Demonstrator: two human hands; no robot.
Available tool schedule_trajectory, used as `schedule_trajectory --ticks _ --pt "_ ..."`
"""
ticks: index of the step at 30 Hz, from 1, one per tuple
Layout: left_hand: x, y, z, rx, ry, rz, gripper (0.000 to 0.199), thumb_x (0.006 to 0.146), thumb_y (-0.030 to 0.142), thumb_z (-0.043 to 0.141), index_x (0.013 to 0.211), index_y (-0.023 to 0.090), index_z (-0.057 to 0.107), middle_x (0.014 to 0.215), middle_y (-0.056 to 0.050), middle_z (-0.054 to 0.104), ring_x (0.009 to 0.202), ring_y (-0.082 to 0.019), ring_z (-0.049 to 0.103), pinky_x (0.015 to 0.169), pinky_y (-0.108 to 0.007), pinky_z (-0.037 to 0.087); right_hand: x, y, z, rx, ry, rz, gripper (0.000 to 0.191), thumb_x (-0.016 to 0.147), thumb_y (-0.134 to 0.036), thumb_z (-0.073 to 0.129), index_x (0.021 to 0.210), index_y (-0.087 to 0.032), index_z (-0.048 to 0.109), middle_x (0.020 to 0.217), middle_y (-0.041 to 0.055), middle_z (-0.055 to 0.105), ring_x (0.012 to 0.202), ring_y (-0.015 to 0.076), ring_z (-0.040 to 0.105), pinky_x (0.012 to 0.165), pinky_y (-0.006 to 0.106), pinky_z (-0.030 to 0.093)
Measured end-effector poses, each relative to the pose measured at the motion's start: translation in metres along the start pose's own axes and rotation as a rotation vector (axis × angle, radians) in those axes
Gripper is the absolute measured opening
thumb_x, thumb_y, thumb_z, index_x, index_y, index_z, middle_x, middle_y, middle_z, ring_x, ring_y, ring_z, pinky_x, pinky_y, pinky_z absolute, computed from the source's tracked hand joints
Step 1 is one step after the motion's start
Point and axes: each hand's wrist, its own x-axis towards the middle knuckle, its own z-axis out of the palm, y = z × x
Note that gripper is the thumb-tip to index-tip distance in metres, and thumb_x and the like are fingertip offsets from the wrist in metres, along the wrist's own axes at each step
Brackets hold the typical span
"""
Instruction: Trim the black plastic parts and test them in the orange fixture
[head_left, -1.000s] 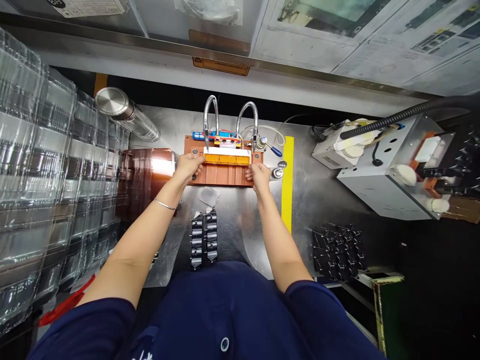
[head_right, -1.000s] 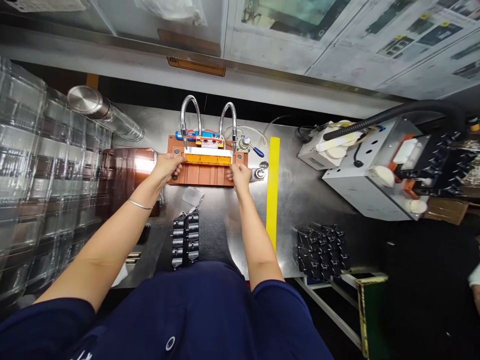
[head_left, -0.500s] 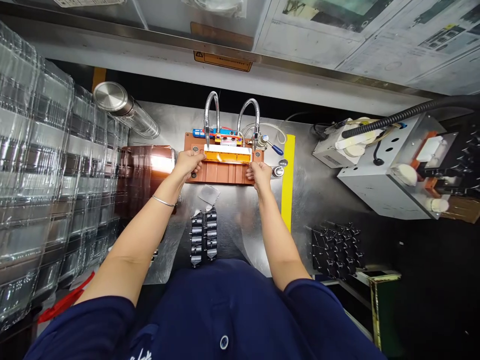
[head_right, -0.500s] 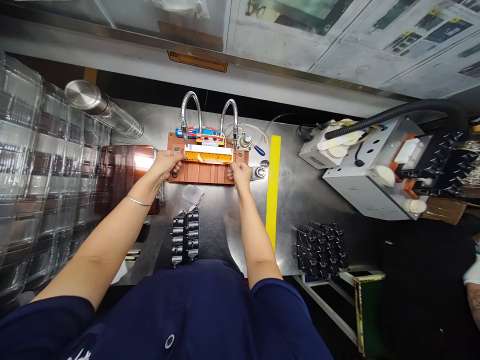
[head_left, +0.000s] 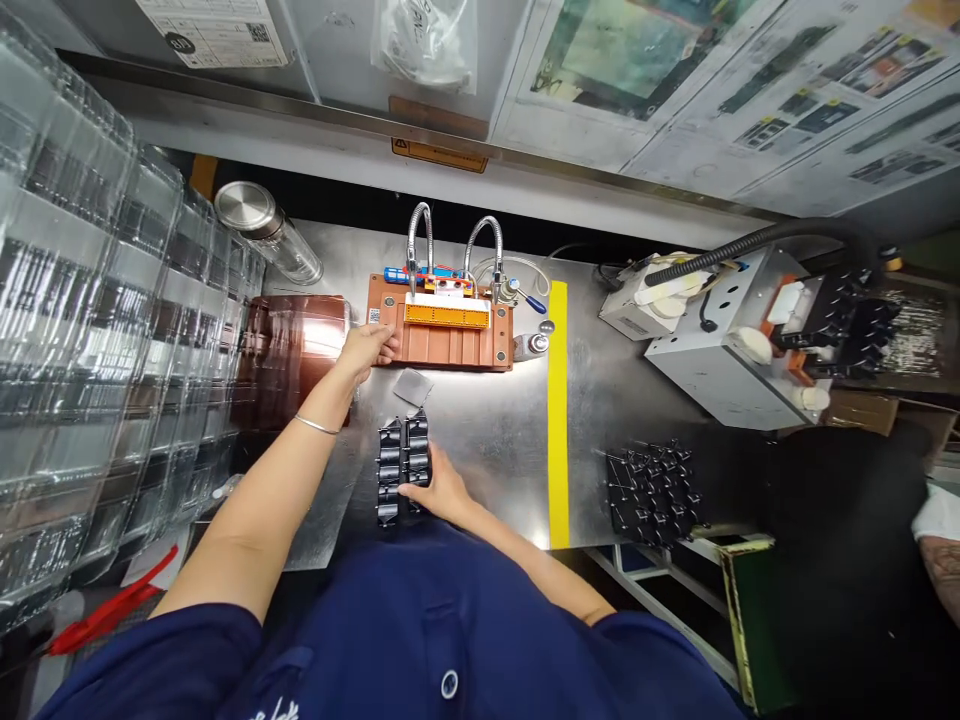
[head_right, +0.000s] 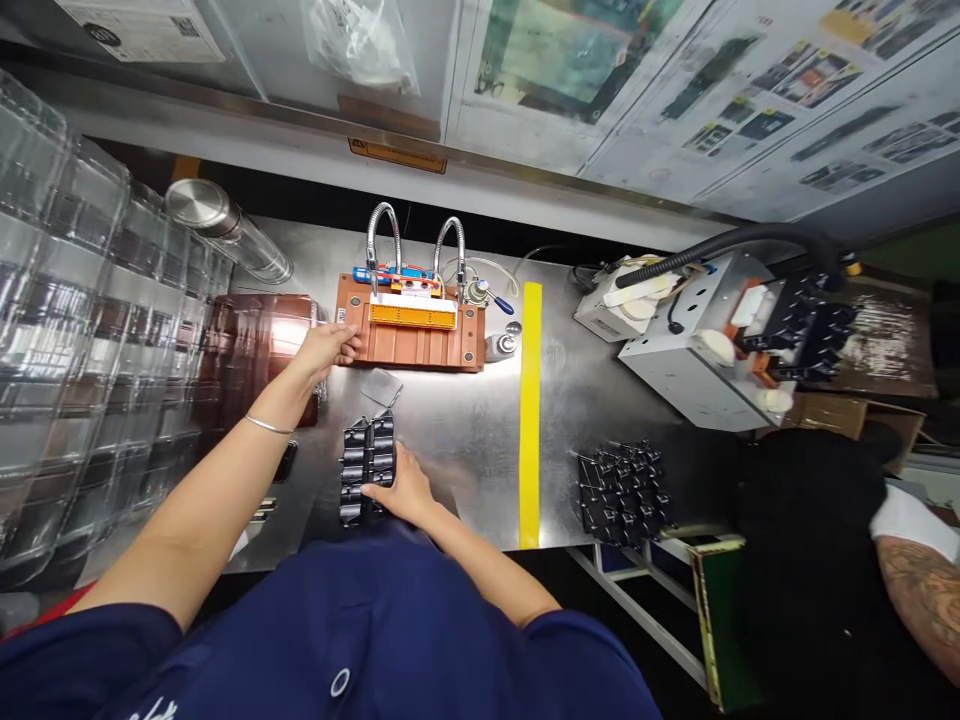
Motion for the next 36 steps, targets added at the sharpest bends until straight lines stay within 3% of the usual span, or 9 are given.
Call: schedule_trajectory --ticks 3,6,11,14,19,22,25,28,36 --pt "-0.019 -0.012 -0.005 0.031 0.02 0.051 0.013 0.084 0.014 0.056 0.072 0.01 0.057 0.059 0.0 0.059 0.039 -0.005 0.047 0.039 -0.016 0.038 -0.002 0.004 0.0 0.1 0.006 0.061 0.048 0.069 -0.038 0.07 0.109 -0.013 0.062 0.103 0.0087 0.066 0.096 0.023 0.062 0.086 0.037 0.05" --pt "-0.037 -0.021 -0.014 0.115 0.061 0.209 0.01 0.082 0.019 0.057 0.077 0.011 0.061 0.064 -0.002 0.061 0.048 -0.008 0.052 0.046 -0.019 0.043 0.01 -0.006 -0.041 0.131 0.113 0.045 0.035 0.077 -0.032 0.058 0.104 -0.01 0.064 0.093 0.0086 0.069 0.082 0.0195 0.064 0.077 0.032 0.052" --pt "-0.057 -0.035 -0.011 0.456 0.268 0.983 0.028 0.088 0.036 0.053 0.1 0.015 0.067 0.101 -0.01 0.068 0.094 -0.02 0.063 0.083 -0.035 0.052 0.044 -0.046 -0.115 -0.424 0.399 -0.411 0.048 0.082 -0.027 0.056 0.128 -0.015 0.057 0.128 0.0109 0.058 0.117 0.0241 0.054 0.101 0.039 0.043" --pt "-0.053 -0.045 0.005 0.754 0.168 1.269 0.027 0.089 0.036 0.054 0.103 0.017 0.068 0.115 -0.012 0.066 0.112 -0.025 0.057 0.099 -0.045 0.043 0.072 -0.061 -0.125 -0.652 0.406 -0.52 0.045 0.087 -0.015 0.046 0.131 -0.016 0.056 0.14 0.0083 0.049 0.132 0.0239 0.041 0.114 0.046 0.026" --pt "-0.017 -0.052 0.025 1.135 0.009 1.179 0.023 0.088 0.02 0.055 0.107 0.019 0.068 0.125 -0.014 0.062 0.12 -0.031 0.054 0.103 -0.054 0.038 0.103 -0.058 -0.133 -0.744 0.336 -0.518 0.041 0.09 -0.02 0.046 0.129 -0.018 0.057 0.142 0.0088 0.046 0.135 0.0257 0.036 0.113 0.048 0.025" --pt "0.008 -0.044 0.03 1.131 -0.006 1.138 0.026 0.089 0.018 0.052 0.109 0.02 0.068 0.127 -0.015 0.06 0.123 -0.031 0.052 0.102 -0.054 0.039 0.114 -0.059 -0.171 -0.734 0.407 -0.462 0.039 0.09 -0.027 0.048 0.125 -0.015 0.06 0.134 0.0123 0.052 0.128 0.0242 0.043 0.11 0.042 0.032" --pt "0.025 -0.038 0.034 1.095 -0.001 1.122 0.026 0.09 0.019 0.052 0.11 0.019 0.069 0.13 -0.015 0.059 0.127 -0.032 0.05 0.105 -0.054 0.036 0.129 -0.069 -0.222 -0.848 0.572 -0.208 0.041 0.092 -0.028 0.043 0.126 -0.01 0.057 0.13 0.0187 0.053 0.12 0.027 0.048 0.102 0.042 0.038" --pt "0.032 -0.041 0.038 1.078 0.017 1.119 0.027 0.091 0.022 0.05 0.11 0.018 0.068 0.13 -0.015 0.058 0.128 -0.031 0.049 0.108 -0.055 0.033 0.145 -0.079 -0.262 -1.029 0.488 0.075 0.039 0.092 -0.027 0.048 0.123 -0.006 0.058 0.119 0.0241 0.058 0.11 0.0309 0.053 0.09 0.04 0.043" --pt "0.032 -0.05 0.037 1.127 0.039 1.127 0.032 0.093 0.022 0.042 0.115 0.016 0.065 0.132 -0.014 0.057 0.13 -0.03 0.046 0.111 -0.053 0.029 0.168 -0.089 -0.299 -1.047 0.446 0.15 0.031 0.088 -0.012 0.047 0.113 -0.012 0.066 0.108 0.0218 0.061 0.106 0.0281 0.057 0.085 0.036 0.043"
